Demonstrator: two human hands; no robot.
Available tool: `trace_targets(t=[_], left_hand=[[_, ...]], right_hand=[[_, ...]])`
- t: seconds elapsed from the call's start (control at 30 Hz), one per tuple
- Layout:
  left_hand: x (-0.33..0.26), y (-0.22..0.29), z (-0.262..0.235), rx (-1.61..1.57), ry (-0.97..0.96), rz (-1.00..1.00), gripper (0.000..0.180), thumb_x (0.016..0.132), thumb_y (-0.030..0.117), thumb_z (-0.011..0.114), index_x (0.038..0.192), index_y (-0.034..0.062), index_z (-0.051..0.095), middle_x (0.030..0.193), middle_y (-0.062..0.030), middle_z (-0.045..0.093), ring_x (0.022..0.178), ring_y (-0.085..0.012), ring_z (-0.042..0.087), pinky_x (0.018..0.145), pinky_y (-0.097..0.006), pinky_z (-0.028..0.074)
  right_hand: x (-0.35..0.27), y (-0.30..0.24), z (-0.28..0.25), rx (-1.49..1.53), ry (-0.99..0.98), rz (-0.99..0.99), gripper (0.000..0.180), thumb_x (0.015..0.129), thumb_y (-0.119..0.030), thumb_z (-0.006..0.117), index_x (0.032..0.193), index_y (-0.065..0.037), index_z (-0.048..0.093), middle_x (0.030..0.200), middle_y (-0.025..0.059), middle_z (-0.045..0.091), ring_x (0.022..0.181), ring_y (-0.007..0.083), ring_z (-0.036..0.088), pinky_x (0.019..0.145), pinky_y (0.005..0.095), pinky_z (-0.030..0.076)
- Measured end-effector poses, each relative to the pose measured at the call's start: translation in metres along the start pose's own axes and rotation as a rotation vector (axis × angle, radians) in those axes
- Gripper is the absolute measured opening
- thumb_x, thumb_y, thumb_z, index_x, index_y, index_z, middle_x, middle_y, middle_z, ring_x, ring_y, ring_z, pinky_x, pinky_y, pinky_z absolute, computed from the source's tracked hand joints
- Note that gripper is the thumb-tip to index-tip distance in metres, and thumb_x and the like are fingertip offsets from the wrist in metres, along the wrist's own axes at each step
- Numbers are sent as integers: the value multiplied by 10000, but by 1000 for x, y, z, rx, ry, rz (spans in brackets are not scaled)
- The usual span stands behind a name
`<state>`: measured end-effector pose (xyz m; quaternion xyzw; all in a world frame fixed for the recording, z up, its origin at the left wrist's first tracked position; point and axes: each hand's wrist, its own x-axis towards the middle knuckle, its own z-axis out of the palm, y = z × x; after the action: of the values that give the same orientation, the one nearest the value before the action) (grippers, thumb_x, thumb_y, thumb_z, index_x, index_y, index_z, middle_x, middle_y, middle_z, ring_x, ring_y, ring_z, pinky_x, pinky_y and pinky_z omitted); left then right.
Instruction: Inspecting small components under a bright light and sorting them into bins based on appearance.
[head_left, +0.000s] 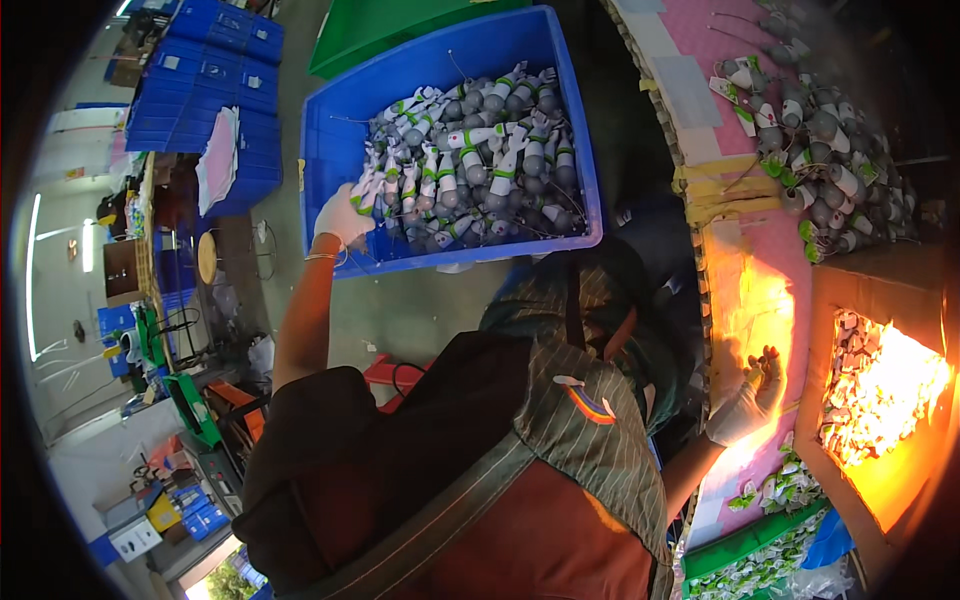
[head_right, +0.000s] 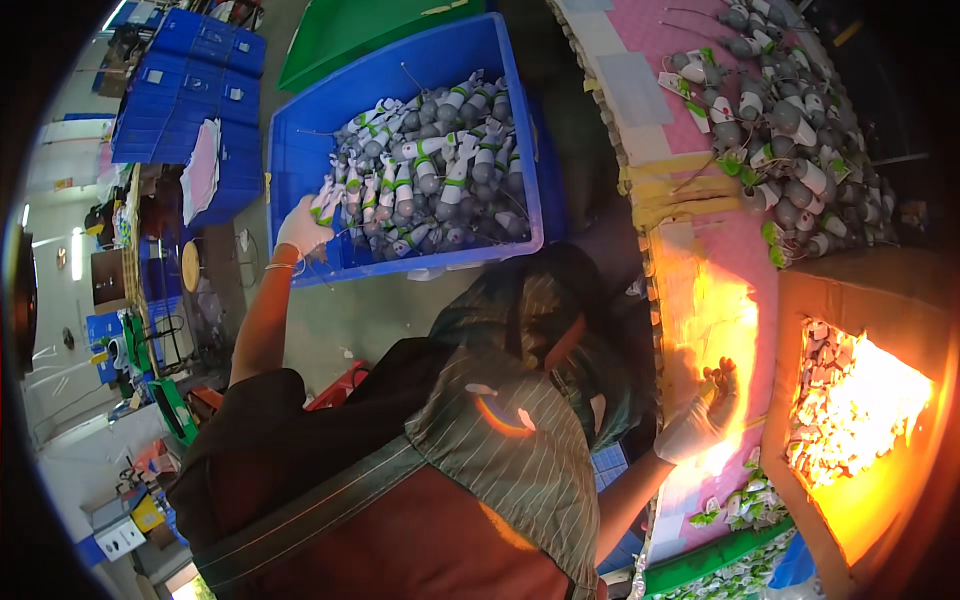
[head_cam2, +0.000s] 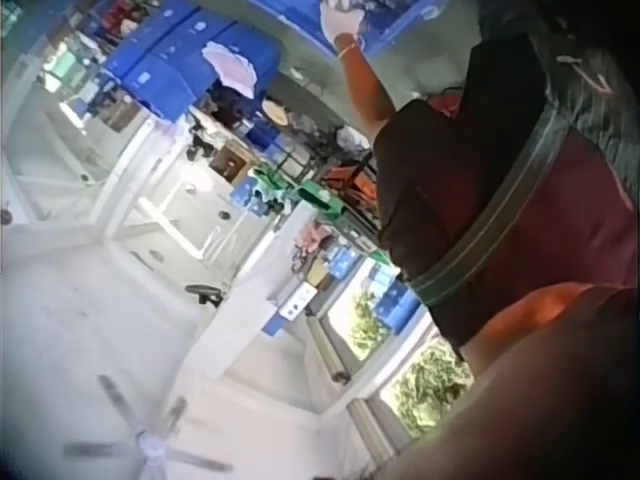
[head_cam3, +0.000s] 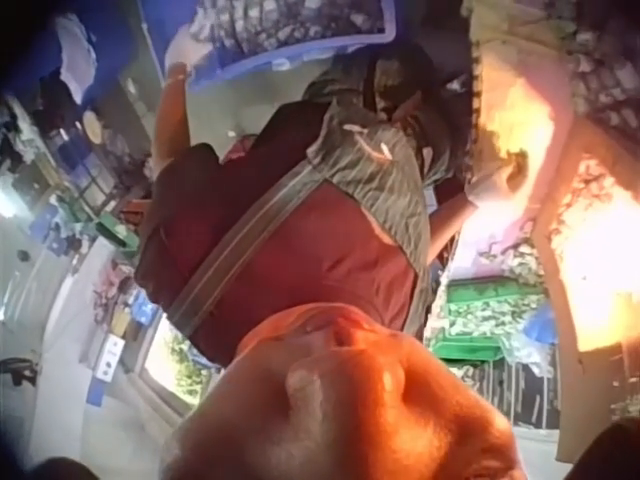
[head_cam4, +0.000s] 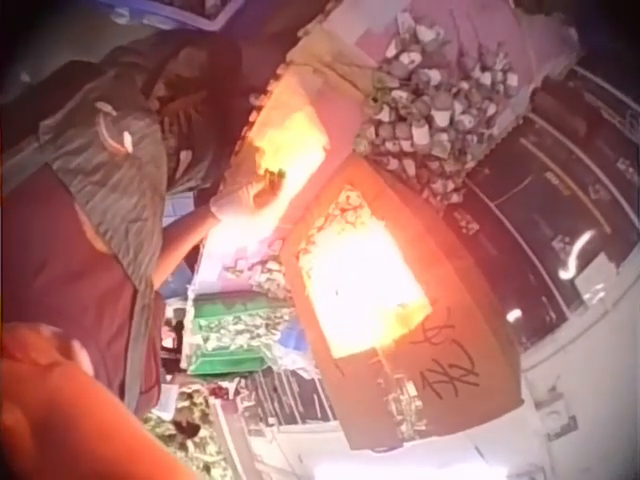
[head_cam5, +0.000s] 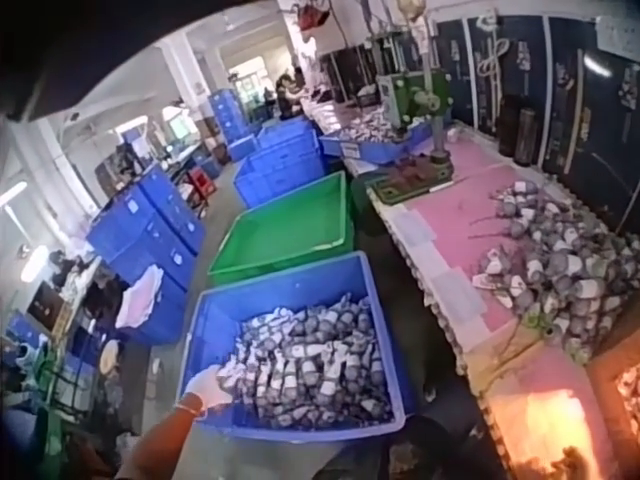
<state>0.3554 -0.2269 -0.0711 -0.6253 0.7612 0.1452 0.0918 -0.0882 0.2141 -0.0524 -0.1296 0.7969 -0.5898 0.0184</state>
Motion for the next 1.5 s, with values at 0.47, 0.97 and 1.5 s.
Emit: trace_targets(t=[0.47,0.97,1.5], left_hand=[[60,98,18,-91,145,232,379,851,338,579,1077,44,661,1044,-201,647,981,-349,622,849,-412,483],[-17,559,-17,-111,168,891,407,775,395,655,1077,124,627,965,-141,670,913,-327,641,768,-422,522],[60,545,-19,-483,-325,865,580,753,290,675,1214,-11,494,994,-204,631,902,-323,648,782,-401,532]], right_hand=[[-10,-21,6,-27,7,171,246,872,3,575,1114,3,620,1076,76,639,930,154,586,870,286,469],[-33,-14,2,129,61,52,231,862,65,594,1081,-2,627,1042,82,640,888,138,628,830,261,498],[-26,-17,-5,146,-5,-14,235,845,105,586,1066,32,623,1021,87,627,952,148,618,872,267,495]])
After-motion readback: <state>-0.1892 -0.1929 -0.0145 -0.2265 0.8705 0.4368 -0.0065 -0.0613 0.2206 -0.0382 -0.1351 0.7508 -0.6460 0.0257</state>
